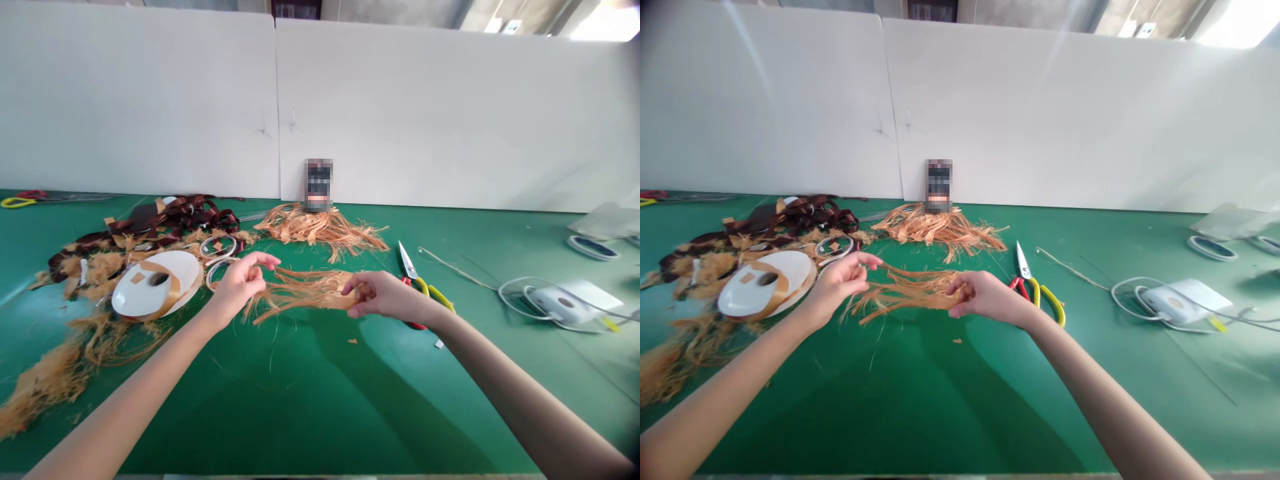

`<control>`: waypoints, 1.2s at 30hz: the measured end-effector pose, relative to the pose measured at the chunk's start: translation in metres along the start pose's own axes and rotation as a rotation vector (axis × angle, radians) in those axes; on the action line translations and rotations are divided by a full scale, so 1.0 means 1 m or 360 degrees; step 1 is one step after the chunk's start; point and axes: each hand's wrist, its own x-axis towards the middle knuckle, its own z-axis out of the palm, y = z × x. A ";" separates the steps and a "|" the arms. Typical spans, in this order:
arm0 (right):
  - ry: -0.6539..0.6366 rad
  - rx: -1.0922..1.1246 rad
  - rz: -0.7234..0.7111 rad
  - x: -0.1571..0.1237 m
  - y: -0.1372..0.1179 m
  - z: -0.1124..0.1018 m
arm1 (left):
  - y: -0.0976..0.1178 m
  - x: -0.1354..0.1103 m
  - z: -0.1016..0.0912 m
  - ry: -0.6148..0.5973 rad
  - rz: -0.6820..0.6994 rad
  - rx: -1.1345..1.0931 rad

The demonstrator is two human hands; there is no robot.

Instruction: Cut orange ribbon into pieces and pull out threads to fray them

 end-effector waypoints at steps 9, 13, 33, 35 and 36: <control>0.0000 -0.0244 0.0129 0.004 0.024 0.009 | -0.024 -0.023 -0.048 0.0284 0.0322 0.1366; -0.0082 -0.0281 0.0117 0.002 0.020 0.010 | -0.004 -0.044 -0.010 0.0125 0.0741 0.1633; 0.0192 -0.0849 0.0124 -0.018 0.035 -0.013 | -0.025 -0.078 0.052 -0.0570 0.0878 0.1619; 0.0186 -0.0830 0.0115 -0.019 0.035 -0.014 | -0.021 -0.077 0.058 -0.0451 0.0882 0.1586; 0.0170 -0.0823 0.0093 -0.020 0.035 -0.014 | -0.019 -0.076 0.062 -0.0430 0.0892 0.1575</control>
